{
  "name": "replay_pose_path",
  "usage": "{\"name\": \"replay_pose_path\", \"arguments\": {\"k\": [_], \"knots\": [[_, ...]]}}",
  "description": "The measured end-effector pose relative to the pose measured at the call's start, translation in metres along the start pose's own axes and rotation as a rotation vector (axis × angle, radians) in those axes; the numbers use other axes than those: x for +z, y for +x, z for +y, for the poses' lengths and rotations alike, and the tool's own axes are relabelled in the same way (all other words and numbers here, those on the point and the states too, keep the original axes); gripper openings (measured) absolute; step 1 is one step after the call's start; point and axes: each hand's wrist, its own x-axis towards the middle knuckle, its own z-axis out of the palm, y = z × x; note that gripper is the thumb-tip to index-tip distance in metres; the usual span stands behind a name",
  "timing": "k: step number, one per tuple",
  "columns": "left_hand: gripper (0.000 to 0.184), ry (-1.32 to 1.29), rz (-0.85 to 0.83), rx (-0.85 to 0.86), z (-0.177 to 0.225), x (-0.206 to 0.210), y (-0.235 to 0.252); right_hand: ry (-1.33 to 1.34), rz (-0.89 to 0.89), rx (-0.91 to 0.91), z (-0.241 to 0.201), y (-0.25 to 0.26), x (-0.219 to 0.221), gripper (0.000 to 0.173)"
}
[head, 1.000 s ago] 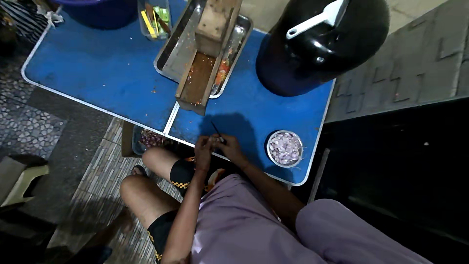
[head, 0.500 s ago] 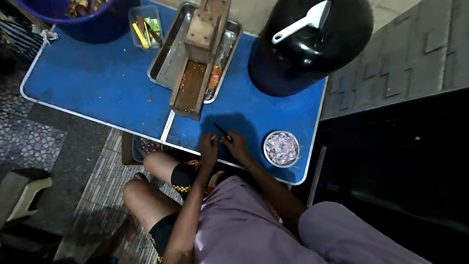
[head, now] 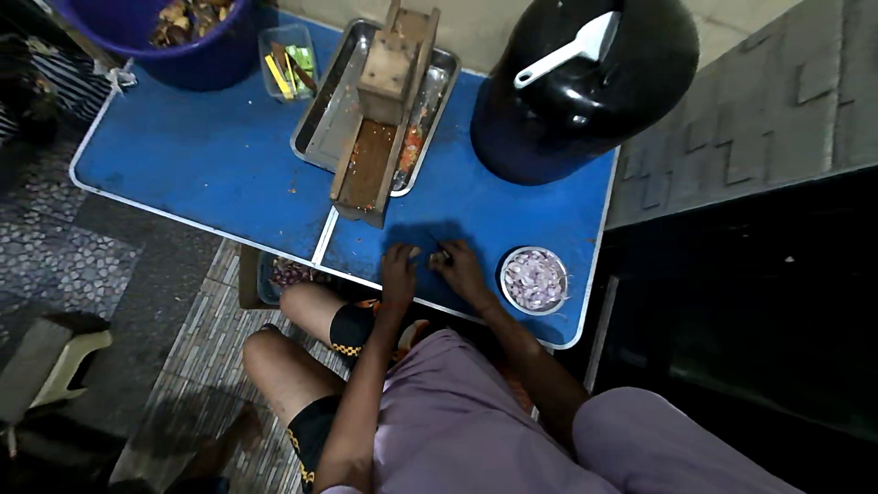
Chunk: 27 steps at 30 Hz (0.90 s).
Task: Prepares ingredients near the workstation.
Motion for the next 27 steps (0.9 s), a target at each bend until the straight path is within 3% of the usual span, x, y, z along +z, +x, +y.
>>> {"name": "replay_pose_path", "arguments": {"k": [5, 10, 14, 16, 19, 21, 23, 27], "knots": [[0.034, -0.049, 0.052, 0.021, -0.007, -0.017, -0.015, -0.025, 0.101, 0.087, 0.004, -0.005, -0.004, 0.045], [0.03, -0.001, 0.169, -0.008, -0.022, -0.071, -0.046, -0.163, 0.141, 0.053, 0.011, -0.01, -0.002, 0.047], [0.026, 0.033, 0.429, -0.053, -0.076, -0.106, -0.079, -0.235, 0.077, 0.017, 0.007, -0.019, -0.016, 0.04], [0.027, -0.027, 0.476, -0.134, -0.102, -0.12, -0.097, -0.233, 0.073, -0.012, 0.01, -0.029, -0.035, 0.034], [0.028, -0.098, 0.567, -0.235, -0.127, -0.128, -0.124, -0.276, 0.137, 0.093, 0.019, -0.048, -0.076, 0.029], [0.028, -0.154, 0.595, -0.288, -0.138, -0.125, -0.139, -0.315, 0.173, 0.236, 0.032, -0.061, -0.101, 0.039], [0.028, -0.183, 0.594, -0.358, -0.144, -0.124, -0.149, -0.316, 0.143, 0.358, 0.046, -0.07, -0.118, 0.064], [0.028, -0.175, 0.628, -0.468, -0.145, -0.128, -0.149, -0.301, 0.061, 0.373, 0.072, -0.081, -0.125, 0.095]]}}
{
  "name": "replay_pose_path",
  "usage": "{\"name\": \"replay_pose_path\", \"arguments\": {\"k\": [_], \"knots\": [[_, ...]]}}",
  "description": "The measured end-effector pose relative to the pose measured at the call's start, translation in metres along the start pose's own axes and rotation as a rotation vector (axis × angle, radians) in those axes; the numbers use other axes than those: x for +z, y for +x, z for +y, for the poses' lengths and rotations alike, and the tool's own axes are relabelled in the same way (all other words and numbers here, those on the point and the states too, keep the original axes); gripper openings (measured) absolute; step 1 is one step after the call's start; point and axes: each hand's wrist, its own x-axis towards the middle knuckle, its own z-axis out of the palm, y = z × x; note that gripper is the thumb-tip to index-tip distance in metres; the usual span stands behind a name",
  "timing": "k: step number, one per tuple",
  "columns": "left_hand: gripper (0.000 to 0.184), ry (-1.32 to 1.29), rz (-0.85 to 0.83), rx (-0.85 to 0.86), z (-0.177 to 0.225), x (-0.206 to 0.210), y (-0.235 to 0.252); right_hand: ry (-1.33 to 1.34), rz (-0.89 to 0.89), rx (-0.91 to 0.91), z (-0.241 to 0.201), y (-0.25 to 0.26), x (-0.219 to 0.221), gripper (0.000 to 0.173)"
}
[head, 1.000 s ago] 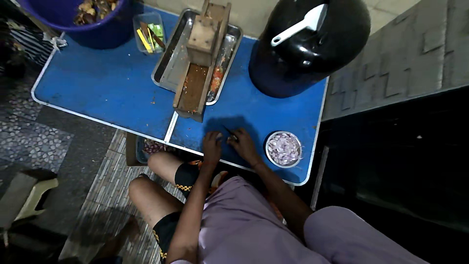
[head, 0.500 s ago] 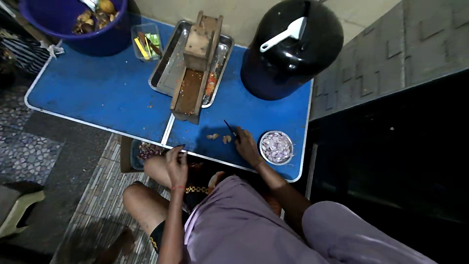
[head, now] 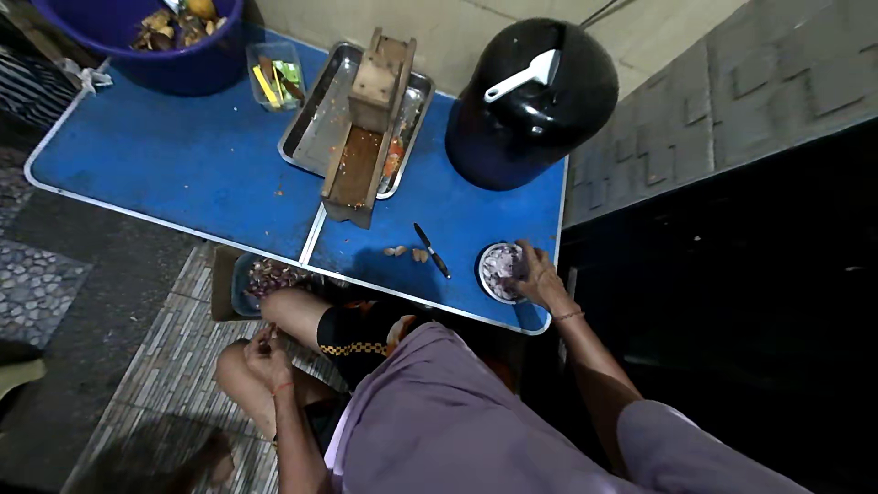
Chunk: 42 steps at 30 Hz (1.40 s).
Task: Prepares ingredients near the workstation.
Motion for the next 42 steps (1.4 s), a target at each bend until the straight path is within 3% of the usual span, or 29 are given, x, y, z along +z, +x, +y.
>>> {"name": "replay_pose_path", "arguments": {"k": [6, 15, 24, 30, 42], "knots": [[0.025, 0.015, -0.02, -0.02, -0.002, 0.001, 0.004, -0.051, -0.061, 0.014, 0.0, 0.007, 0.01, 0.098], [0.023, 0.024, -0.017, -0.067, 0.001, 0.005, 0.003, -0.021, -0.041, -0.076, 0.003, 0.009, 0.019, 0.085], [0.024, 0.014, -0.047, -0.067, -0.004, 0.006, 0.002, -0.023, 0.024, -0.099, 0.006, 0.014, 0.029, 0.057], [0.024, -0.001, -0.056, -0.06, -0.01, 0.006, 0.002, -0.021, 0.014, -0.095, 0.006, 0.016, 0.028, 0.057], [0.023, 0.038, -0.044, -0.083, -0.008, 0.007, 0.0, 0.109, 0.004, -0.105, 0.013, 0.028, 0.015, 0.035]]}}
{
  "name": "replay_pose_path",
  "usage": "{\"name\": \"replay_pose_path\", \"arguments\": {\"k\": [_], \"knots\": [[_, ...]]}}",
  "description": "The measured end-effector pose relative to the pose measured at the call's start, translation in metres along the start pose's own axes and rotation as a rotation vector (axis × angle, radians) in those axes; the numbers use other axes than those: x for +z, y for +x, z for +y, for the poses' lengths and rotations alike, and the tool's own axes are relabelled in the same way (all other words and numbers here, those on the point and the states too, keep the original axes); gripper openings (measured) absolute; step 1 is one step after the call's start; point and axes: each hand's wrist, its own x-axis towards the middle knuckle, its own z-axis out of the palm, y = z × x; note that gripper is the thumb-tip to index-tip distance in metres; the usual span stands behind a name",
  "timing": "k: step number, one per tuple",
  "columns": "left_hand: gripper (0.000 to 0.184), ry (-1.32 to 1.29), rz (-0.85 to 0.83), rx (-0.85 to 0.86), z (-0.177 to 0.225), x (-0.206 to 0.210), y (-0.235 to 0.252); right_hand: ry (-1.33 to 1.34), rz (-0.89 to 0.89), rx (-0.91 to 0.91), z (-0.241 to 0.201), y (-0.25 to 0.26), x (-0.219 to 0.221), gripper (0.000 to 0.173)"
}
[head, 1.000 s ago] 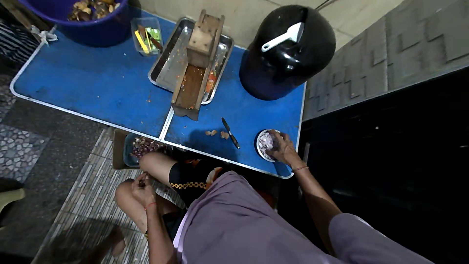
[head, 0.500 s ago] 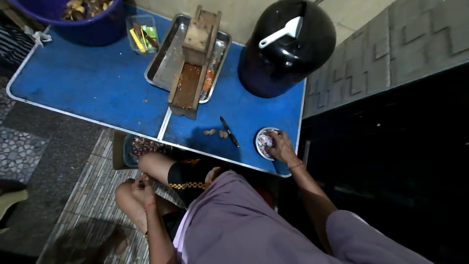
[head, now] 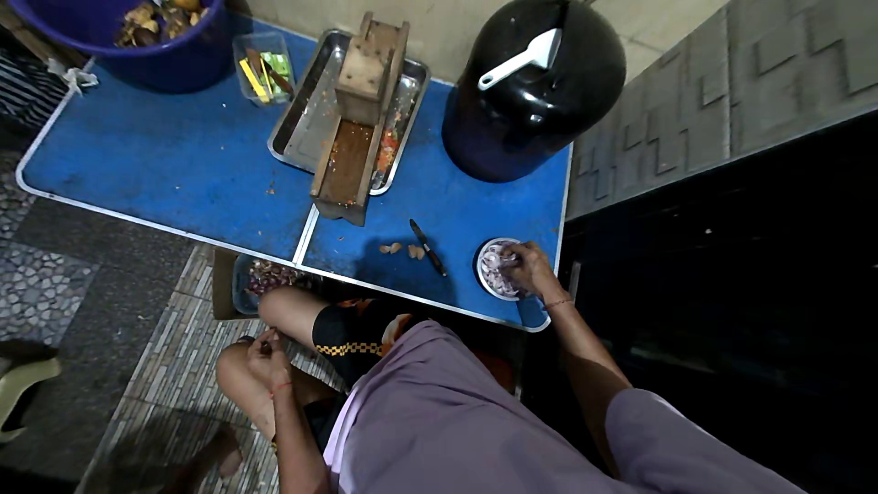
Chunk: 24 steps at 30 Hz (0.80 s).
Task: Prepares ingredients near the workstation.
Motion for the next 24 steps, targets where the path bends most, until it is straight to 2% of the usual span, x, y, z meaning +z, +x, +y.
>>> {"name": "replay_pose_path", "arguments": {"k": [13, 24], "knots": [[0.027, 0.005, -0.031, -0.004, 0.004, -0.001, -0.001, 0.142, -0.044, 0.045, -0.003, -0.004, -0.025, 0.031], [0.027, 0.069, -0.045, -0.025, 0.024, -0.004, -0.009, 0.115, -0.096, 0.049, -0.015, -0.004, -0.039, 0.031]]}}
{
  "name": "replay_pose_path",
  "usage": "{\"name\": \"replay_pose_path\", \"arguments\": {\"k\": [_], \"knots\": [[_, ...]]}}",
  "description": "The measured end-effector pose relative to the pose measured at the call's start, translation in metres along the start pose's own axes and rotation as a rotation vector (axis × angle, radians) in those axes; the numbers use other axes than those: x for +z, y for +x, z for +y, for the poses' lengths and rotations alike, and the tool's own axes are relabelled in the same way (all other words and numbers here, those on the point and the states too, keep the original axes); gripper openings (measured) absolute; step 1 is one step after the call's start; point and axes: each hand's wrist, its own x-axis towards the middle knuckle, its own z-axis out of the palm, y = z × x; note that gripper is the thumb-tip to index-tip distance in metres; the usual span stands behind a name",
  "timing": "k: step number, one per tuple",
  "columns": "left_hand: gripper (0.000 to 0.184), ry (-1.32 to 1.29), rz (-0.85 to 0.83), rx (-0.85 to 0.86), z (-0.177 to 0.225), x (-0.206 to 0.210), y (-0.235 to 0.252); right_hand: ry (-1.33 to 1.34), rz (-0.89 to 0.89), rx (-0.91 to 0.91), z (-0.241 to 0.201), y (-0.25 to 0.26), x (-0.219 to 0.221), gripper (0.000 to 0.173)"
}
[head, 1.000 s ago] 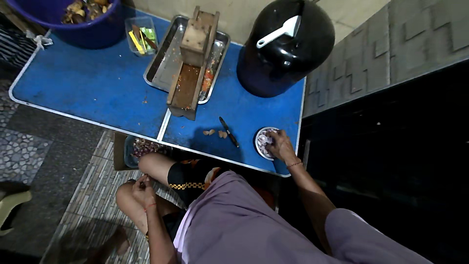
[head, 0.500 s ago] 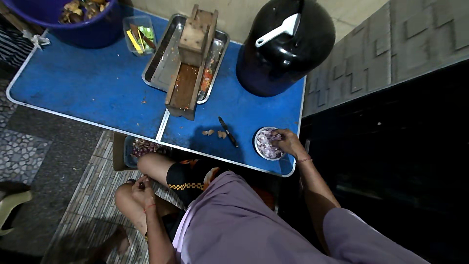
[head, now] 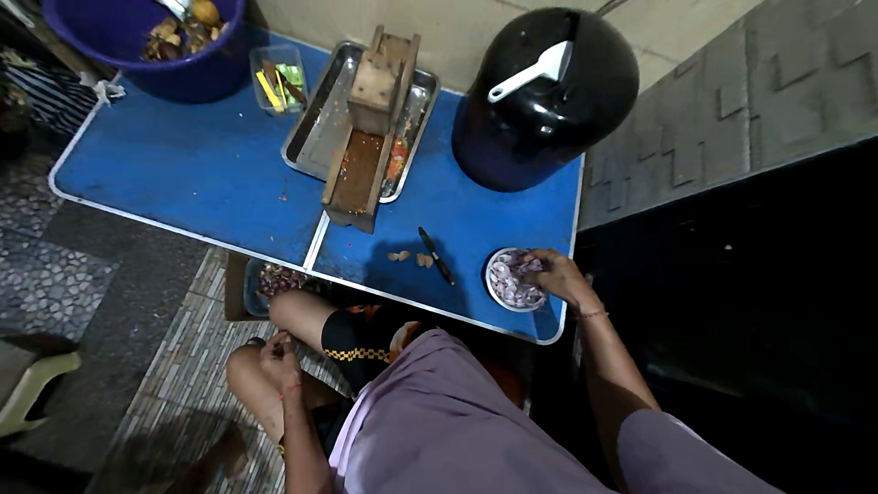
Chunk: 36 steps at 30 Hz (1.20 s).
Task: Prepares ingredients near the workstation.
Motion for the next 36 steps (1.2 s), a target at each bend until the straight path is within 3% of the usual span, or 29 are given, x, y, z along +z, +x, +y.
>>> {"name": "replay_pose_path", "arguments": {"k": [13, 17, 22, 29, 32, 36], "knots": [[0.023, -0.059, 0.047, 0.014, -0.011, 0.005, 0.006, -0.024, -0.038, 0.034, -0.019, -0.006, -0.01, 0.033], [0.032, -0.056, 0.04, 0.119, 0.01, 0.008, 0.013, -0.035, -0.043, 0.004, -0.03, -0.009, -0.014, 0.032], [0.036, -0.026, 0.015, 0.385, 0.145, 0.027, 0.034, -0.042, -0.063, -0.048, -0.037, -0.011, -0.015, 0.033], [0.051, 0.181, -0.208, 0.725, 0.358, 0.094, 0.076, 0.001, -0.019, -0.05, -0.033, -0.017, -0.012, 0.036], [0.062, 0.313, -0.233, 0.694, 0.406, 0.133, 0.1, 0.022, 0.03, -0.041, -0.026, -0.018, -0.014, 0.035], [0.084, 0.451, -0.285, 0.56, 0.432, 0.168, 0.121, 0.025, 0.05, -0.01, -0.018, -0.015, -0.017, 0.032]]}}
